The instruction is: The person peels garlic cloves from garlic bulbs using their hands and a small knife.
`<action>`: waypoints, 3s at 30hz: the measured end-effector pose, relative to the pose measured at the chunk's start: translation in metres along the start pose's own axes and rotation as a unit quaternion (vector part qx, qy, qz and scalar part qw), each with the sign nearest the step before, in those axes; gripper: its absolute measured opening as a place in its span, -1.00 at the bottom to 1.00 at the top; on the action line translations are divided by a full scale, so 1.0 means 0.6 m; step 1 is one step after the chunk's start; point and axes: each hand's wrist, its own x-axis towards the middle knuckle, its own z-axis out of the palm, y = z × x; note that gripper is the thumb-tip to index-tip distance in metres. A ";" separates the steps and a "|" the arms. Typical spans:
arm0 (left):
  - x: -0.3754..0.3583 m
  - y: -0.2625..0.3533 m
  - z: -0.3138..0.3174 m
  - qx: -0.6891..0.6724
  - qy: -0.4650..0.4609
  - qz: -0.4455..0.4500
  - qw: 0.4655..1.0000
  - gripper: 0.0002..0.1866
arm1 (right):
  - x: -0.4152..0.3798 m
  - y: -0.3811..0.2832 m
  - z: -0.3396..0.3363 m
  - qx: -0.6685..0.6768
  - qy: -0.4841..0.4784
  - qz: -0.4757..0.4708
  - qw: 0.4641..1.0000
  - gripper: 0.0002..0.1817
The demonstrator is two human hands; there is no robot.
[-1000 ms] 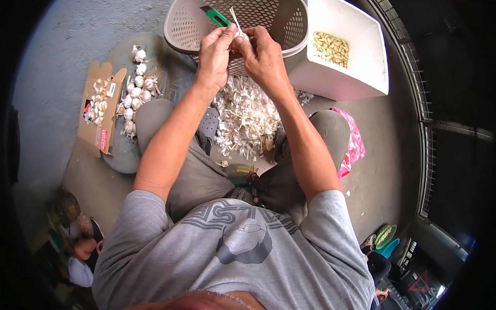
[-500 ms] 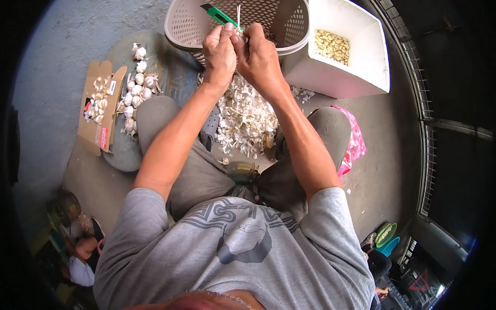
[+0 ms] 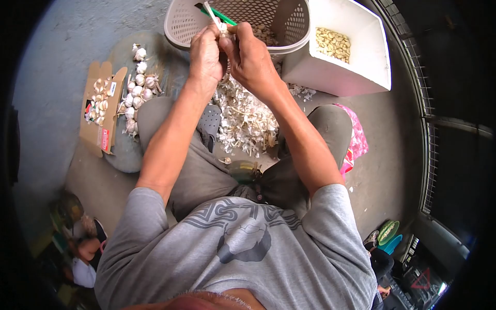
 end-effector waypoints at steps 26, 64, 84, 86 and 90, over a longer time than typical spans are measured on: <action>-0.033 -0.012 0.019 0.110 -0.122 -0.122 0.979 -0.66 | 0.013 0.068 -0.078 0.047 0.089 -0.016 0.995 -0.87; -0.020 -0.007 0.002 0.142 -0.106 -0.096 0.979 -0.65 | 0.011 0.067 -0.093 0.264 -0.040 0.154 0.951 -0.69; -0.012 -0.040 -0.011 0.291 -0.161 0.006 0.943 -0.69 | 0.008 0.059 -0.092 0.179 0.013 0.074 0.981 -0.70; -0.006 -0.046 -0.015 0.237 -0.160 -0.014 0.958 -0.70 | 0.008 0.053 -0.098 0.245 0.028 0.105 0.963 -0.72; -0.025 -0.021 0.003 0.177 -0.148 -0.062 0.971 -0.70 | 0.012 0.070 -0.102 0.240 0.022 0.110 0.964 -0.79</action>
